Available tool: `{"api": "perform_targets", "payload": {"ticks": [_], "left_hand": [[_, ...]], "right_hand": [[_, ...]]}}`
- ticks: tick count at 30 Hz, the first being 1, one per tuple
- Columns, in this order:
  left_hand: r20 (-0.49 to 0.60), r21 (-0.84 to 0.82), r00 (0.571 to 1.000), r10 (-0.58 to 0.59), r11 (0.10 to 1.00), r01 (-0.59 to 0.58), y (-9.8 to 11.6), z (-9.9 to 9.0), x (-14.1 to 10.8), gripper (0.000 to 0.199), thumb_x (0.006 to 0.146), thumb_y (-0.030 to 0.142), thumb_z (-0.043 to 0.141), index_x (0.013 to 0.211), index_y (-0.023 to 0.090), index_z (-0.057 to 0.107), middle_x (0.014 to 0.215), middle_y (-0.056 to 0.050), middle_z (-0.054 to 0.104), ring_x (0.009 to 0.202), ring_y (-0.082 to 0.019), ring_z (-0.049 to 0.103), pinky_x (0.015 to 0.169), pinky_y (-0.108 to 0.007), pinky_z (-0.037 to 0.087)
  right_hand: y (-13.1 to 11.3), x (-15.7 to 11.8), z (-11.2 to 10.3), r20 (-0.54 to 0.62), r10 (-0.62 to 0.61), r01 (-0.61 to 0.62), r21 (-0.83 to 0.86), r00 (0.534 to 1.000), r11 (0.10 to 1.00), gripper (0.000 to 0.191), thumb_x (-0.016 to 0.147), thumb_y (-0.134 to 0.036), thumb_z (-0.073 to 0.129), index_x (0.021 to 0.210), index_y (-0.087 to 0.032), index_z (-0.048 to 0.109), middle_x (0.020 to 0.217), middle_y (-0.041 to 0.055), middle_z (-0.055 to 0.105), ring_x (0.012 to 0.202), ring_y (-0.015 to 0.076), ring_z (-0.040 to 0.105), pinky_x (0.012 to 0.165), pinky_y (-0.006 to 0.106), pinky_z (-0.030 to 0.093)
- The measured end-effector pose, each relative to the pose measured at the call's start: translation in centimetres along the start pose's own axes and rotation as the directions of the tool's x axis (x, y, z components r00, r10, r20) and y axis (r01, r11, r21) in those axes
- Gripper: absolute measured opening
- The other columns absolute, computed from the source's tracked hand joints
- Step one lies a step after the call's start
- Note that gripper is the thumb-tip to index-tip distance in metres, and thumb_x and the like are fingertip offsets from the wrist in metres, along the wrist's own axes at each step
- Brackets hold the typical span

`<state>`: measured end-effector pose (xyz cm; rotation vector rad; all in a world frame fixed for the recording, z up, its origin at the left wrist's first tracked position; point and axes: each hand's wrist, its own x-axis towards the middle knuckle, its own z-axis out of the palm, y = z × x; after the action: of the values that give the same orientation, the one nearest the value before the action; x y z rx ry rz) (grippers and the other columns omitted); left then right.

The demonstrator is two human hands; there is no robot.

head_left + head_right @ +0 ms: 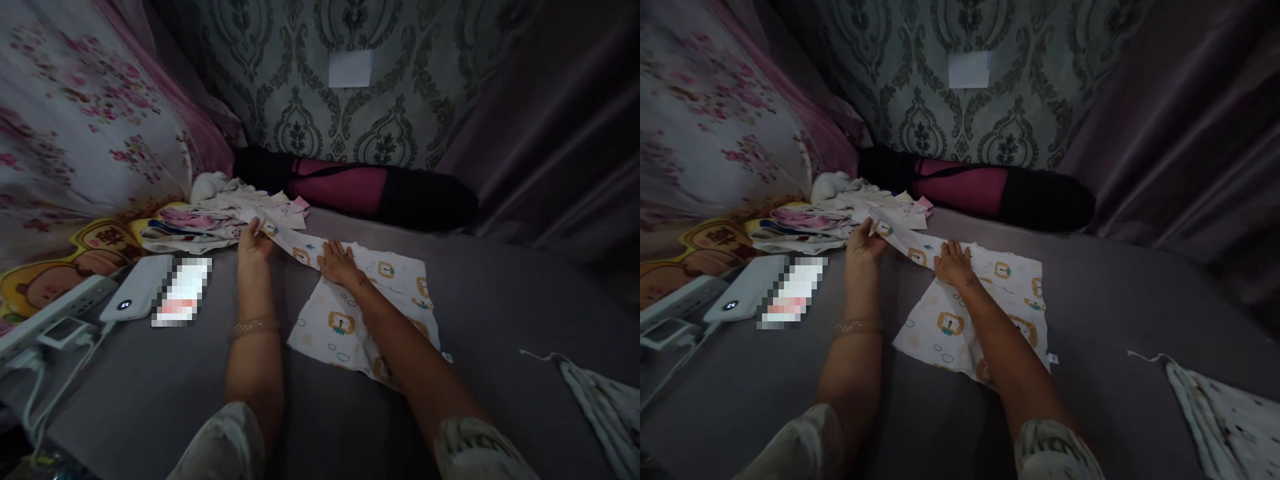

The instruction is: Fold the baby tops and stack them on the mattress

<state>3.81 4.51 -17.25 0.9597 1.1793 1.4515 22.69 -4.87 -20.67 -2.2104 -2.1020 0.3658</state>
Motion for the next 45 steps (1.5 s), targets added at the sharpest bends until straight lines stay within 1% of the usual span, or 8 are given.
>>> {"api": "perform_targets", "payload": {"ticks": [7,15,20,24,29,36,40,45], "left_hand": [[0.129,-0.571,0.991,-0.033,0.815,0.101,2.1,2.5,-1.7,0.026,0.093,0.020,0.051,0.116,0.018,0.061,0.109,-0.007,0.073,0.110,-0.019,0.066,0.097,-0.032,0.051],[0.291,-0.615,0.957,0.005,0.767,0.183,2.6,6.9,-4.4,0.023,0.094,0.014,0.046,0.111,0.018,0.062,0.097,-0.005,0.074,0.107,-0.017,0.067,0.099,-0.031,0.050],[0.367,-0.555,0.930,0.011,0.805,0.209,1.7,9.7,-6.0,0.014,0.091,0.014,0.052,0.102,0.021,0.059,0.095,-0.002,0.072,0.102,-0.015,0.068,0.095,-0.029,0.051],[0.383,-0.500,0.924,0.007,0.842,0.201,0.4,11.7,-7.0,0.007,0.089,0.017,0.056,0.093,0.022,0.056,0.093,0.000,0.070,0.097,-0.014,0.068,0.090,-0.028,0.052],[0.397,-0.423,0.918,-0.003,0.887,0.186,-2.0,14.1,-9.5,0.007,0.086,0.020,0.060,0.090,0.020,0.055,0.087,0.001,0.067,0.088,-0.013,0.067,0.087,-0.028,0.051],[0.702,-0.023,0.705,-0.098,0.987,0.161,-1.5,13.3,-12.1,0.040,0.096,0.054,0.044,0.100,0.020,0.065,0.124,-0.010,0.065,0.130,-0.023,0.050,0.110,-0.040,0.033],[0.572,0.032,0.816,-0.090,0.996,0.087,0.0,10.6,-9.3,0.055,0.099,0.057,0.024,0.106,0.020,0.064,0.132,-0.011,0.062,0.133,-0.025,0.047,0.112,-0.049,0.027],[0.412,0.205,0.910,-0.039,0.977,-0.051,-1.1,8.2,-6.9,0.024,0.090,0.038,0.051,0.102,0.020,0.062,0.125,-0.010,0.066,0.123,-0.025,0.055,0.110,-0.048,0.033]], "right_hand": [[-1.3,0.4,-0.7,0.003,0.086,-0.086,0.009,0.996,0.996,0.063,0.094,-0.041,0.030,0.153,-0.019,0.029,0.161,0.0123,0.022,0.148,0.0279,0.015,0.116,0.053,0.009],[-1.7,1.2,-3.1,0.100,0.127,-0.132,0.042,0.987,0.990,0.069,0.083,-0.051,0.055,0.145,-0.024,0.044,0.147,0.0149,0.043,0.135,0.0335,0.037,0.107,0.051,0.029],[1.9,-0.3,-3.2,-0.242,0.071,0.010,0.318,0.968,0.948,0.055,0.083,-0.022,0.056,0.138,-0.019,0.052,0.145,0.0116,0.049,0.136,0.0257,0.041,0.112,0.038,0.031],[4.7,-2.7,-3.8,-0.081,0.451,-0.114,0.914,0.889,0.389,0.032,0.086,-0.015,0.051,0.117,-0.015,0.062,0.115,0.0107,0.068,0.104,0.0199,0.065,0.093,0.033,0.050],[7.1,-5.6,-4.8,0.223,0.460,-0.078,0.946,0.859,-0.314,0.013,0.090,-0.015,0.047,0.100,-0.019,0.056,0.087,0.0056,0.069,0.077,0.0150,0.068,0.080,0.031,0.057],[9.4,-6.8,-3.8,0.275,0.368,-0.023,0.827,0.888,-0.561,0.043,0.098,-0.051,0.028,0.107,-0.019,0.055,0.092,0.0101,0.068,0.085,0.0226,0.069,0.072,0.041,0.060],[10.0,-6.5,-3.3,0.249,0.361,0.000,0.823,0.899,-0.568,0.041,0.097,-0.053,0.035,0.104,-0.020,0.059,0.092,0.0086,0.070,0.088,0.0233,0.069,0.074,0.044,0.060],[10.4,-5.8,-2.7,0.271,0.487,-0.002,0.876,0.831,-0.483,0.006,0.091,-0.025,0.056,0.091,-0.020,0.059,0.077,0.0022,0.069,0.080,0.0183,0.069,0.078,0.040,0.060]]}}
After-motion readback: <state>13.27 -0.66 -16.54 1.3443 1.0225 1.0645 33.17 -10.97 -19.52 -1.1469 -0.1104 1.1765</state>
